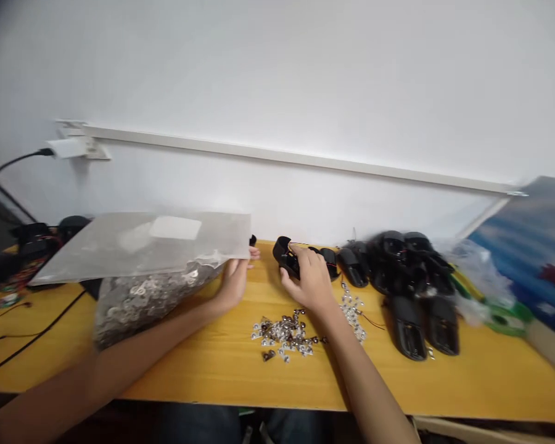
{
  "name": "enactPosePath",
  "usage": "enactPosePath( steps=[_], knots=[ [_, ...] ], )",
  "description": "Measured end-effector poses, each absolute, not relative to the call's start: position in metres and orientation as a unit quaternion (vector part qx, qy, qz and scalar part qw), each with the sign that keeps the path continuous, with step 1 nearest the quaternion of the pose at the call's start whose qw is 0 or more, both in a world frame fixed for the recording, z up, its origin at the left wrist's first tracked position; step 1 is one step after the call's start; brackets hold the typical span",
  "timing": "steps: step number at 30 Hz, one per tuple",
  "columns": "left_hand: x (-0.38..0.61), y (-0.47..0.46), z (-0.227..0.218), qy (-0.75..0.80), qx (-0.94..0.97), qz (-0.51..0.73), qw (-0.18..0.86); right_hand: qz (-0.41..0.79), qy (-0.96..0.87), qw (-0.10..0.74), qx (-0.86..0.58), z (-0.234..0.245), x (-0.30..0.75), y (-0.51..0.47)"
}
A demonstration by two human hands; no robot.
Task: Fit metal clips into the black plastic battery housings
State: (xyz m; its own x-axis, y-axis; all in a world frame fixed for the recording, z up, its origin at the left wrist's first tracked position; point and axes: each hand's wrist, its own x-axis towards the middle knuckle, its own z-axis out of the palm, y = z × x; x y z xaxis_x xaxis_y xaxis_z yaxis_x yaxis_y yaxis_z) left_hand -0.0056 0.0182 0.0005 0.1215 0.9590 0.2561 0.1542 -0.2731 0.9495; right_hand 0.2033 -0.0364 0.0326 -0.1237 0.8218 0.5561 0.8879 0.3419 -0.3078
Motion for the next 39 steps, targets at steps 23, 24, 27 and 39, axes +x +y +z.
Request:
enactPosePath(
  steps=[23,24,27,39],
  knots=[
    [0.000,-0.007,0.001,0.267,0.672,0.394,0.567,0.195,-0.612,0.568,-0.515,0.020,0.163,-0.034],
    [0.001,-0.006,0.001,0.273,0.657,0.402,0.576,0.190,-0.625,0.560,-0.509,0.020,0.165,-0.033],
    [-0.001,0.002,-0.001,0.291,0.632,0.444,0.565,0.114,-0.690,0.515,-0.496,0.021,0.180,-0.035],
    [-0.015,0.022,-0.006,0.334,0.560,0.446,0.613,0.297,-0.798,0.224,-0.474,0.043,0.186,-0.067]
  ],
)
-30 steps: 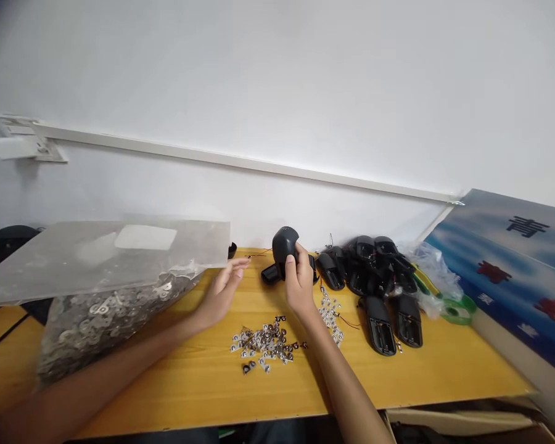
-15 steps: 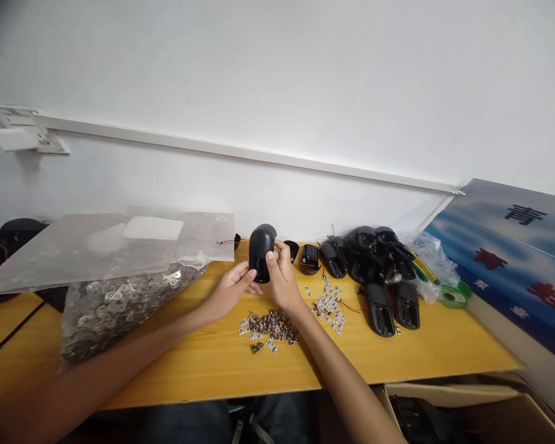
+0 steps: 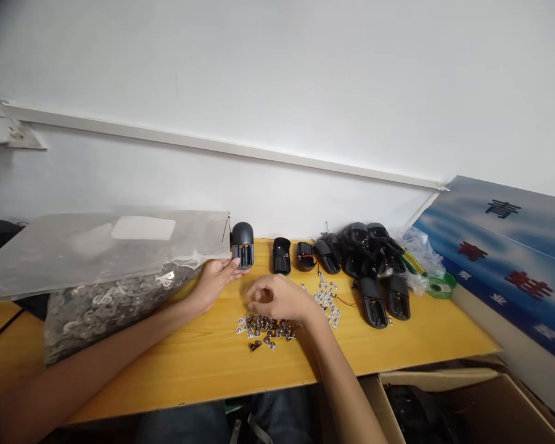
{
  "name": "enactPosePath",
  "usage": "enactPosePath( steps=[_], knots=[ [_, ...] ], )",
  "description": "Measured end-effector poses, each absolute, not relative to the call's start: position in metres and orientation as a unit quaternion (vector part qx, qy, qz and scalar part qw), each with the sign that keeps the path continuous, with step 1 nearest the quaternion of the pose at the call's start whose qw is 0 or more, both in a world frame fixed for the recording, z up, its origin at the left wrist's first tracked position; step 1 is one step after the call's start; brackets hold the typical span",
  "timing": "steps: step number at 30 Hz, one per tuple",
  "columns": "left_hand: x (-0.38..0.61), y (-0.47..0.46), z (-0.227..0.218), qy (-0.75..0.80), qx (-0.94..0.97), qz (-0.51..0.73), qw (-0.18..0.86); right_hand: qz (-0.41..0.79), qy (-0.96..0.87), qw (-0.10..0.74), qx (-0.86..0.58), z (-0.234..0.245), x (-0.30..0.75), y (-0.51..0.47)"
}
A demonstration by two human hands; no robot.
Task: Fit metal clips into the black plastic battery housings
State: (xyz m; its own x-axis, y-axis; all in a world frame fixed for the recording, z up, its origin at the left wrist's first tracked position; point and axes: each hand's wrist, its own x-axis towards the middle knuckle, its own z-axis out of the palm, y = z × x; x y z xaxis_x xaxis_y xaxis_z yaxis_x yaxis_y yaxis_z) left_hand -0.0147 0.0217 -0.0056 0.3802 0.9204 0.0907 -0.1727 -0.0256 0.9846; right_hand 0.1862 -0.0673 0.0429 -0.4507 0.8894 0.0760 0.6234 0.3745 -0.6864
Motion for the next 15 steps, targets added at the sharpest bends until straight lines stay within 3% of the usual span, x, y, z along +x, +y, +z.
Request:
enactPosePath(
  steps=[4,9,15],
  knots=[
    [-0.015,0.021,-0.004,0.317,0.565,0.435,0.625,0.350,-0.782,0.165,-0.488,0.039,0.178,-0.065],
    [-0.017,0.020,-0.002,0.286,0.595,0.410,0.629,0.337,-0.790,0.165,-0.485,0.037,0.177,-0.060],
    [-0.015,0.023,-0.005,0.286,0.600,0.420,0.617,0.417,-0.757,0.292,-0.410,0.037,0.191,-0.026]
  ],
)
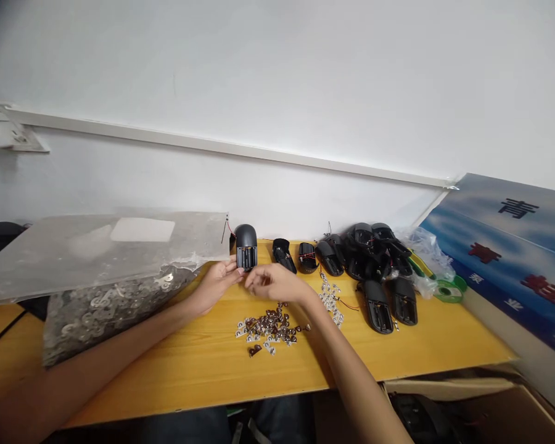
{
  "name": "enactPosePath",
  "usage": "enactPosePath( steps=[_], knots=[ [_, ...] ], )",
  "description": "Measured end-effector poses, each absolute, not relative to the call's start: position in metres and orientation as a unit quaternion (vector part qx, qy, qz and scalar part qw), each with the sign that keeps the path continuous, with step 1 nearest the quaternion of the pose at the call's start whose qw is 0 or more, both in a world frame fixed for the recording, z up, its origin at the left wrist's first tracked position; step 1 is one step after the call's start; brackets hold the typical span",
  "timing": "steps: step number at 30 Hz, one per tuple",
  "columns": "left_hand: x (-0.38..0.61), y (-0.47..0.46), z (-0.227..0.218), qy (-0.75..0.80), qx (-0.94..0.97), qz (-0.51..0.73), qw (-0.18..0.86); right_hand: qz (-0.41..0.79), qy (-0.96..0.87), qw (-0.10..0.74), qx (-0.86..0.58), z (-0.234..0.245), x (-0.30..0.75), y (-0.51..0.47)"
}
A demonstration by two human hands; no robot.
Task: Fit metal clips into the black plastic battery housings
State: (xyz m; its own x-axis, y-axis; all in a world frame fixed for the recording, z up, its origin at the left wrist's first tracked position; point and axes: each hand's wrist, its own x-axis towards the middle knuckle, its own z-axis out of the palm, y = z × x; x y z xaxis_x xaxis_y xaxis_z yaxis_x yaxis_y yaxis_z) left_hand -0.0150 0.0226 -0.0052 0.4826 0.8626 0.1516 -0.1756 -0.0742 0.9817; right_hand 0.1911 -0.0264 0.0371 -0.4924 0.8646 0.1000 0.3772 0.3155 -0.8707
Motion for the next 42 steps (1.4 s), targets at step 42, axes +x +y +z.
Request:
enactPosePath(
  steps=[42],
  knots=[
    [-0.011,0.018,0.008,0.336,0.601,0.430,0.583,0.469,-0.427,0.569,-0.524,-0.005,0.154,0.001]
  ],
)
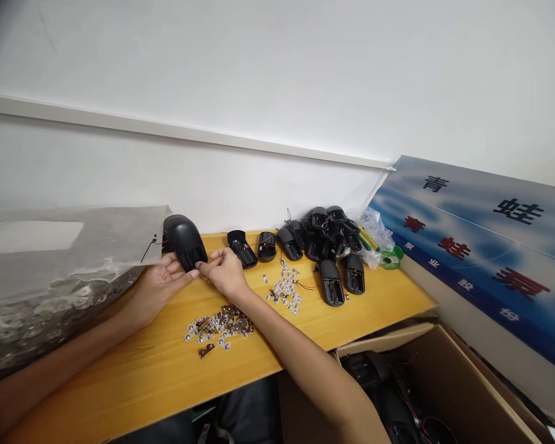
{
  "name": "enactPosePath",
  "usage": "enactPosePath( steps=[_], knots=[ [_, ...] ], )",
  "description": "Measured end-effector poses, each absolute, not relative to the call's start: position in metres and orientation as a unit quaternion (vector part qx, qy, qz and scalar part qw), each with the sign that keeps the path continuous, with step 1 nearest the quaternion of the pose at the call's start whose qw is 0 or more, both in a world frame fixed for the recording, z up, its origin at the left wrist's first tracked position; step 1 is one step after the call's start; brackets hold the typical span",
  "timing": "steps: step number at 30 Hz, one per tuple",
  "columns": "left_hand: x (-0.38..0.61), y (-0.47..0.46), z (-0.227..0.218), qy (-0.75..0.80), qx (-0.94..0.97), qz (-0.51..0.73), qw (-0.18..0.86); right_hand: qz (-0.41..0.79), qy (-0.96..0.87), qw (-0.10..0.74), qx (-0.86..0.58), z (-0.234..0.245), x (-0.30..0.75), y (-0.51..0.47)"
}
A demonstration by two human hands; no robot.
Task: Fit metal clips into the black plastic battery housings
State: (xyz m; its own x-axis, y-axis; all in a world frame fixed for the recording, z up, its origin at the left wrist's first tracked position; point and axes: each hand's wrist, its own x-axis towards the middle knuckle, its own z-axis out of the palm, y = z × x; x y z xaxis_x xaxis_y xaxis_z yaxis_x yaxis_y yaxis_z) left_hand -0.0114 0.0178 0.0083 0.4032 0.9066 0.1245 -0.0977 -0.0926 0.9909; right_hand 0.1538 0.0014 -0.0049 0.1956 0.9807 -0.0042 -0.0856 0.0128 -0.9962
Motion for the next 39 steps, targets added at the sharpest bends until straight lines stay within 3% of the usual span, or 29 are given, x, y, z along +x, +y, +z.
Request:
enactPosePath(
  steps=[6,14,28,39],
  knots=[
    [-0.013,0.019,0.008,0.341,0.620,0.425,0.565,0.327,-0.611,0.496,-0.523,0.009,0.168,-0.008],
    [-0.011,0.019,-0.003,0.298,0.616,0.440,0.581,0.117,-0.758,0.326,-0.553,0.016,0.175,-0.024],
    [-0.010,0.014,-0.013,0.283,0.599,0.438,0.608,0.086,-0.746,0.318,-0.579,0.009,0.173,-0.028],
    [-0.017,0.013,-0.002,0.313,0.546,0.407,0.661,0.173,-0.734,0.360,-0.549,0.014,0.172,-0.026]
  ],
)
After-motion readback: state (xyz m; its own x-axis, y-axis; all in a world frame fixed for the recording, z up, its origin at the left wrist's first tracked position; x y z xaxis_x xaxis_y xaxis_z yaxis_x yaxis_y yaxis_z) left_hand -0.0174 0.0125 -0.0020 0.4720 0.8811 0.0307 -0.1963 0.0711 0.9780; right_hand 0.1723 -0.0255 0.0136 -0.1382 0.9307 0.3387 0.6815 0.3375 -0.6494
